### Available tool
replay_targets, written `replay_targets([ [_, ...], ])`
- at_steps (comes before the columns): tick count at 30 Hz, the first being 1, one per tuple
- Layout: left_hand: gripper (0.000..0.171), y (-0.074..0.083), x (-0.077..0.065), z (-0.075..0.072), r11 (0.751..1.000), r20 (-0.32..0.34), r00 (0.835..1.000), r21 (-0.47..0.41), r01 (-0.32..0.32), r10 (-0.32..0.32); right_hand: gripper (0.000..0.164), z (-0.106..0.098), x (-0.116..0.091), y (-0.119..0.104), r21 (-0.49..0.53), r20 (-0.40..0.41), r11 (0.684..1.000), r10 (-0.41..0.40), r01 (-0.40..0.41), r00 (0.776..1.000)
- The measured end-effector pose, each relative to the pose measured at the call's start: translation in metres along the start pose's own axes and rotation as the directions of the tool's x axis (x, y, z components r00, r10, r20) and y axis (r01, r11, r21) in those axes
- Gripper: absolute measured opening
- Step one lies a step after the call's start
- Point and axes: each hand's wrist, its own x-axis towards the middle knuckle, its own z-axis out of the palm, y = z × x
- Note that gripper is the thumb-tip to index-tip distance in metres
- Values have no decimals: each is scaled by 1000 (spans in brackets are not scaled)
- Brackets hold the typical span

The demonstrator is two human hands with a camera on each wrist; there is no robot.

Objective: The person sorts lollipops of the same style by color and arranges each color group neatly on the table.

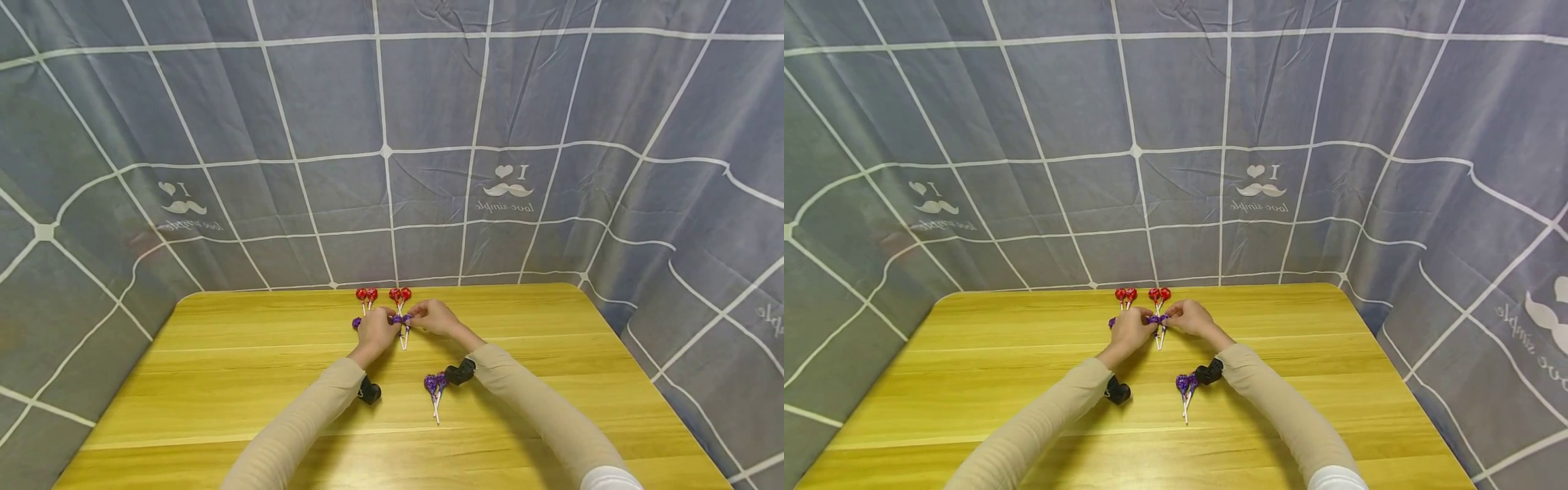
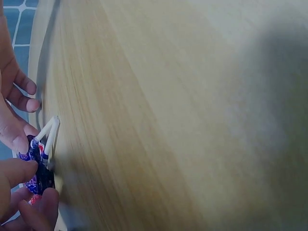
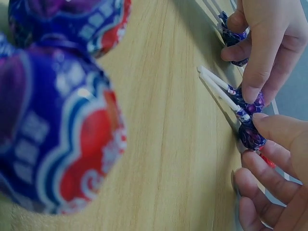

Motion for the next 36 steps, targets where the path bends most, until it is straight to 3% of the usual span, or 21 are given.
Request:
replay_targets([
  [21, 27, 5, -12, -5, 999, 1, 1000, 15, -30, 30, 25, -4, -12, 0, -21, 25, 1000, -19, 20, 999],
  [36, 26, 10, -22, -11, 999, -21, 999, 19, -35, 35, 33, -15, -27, 2, 35, 38, 999, -33, 32, 999],
])
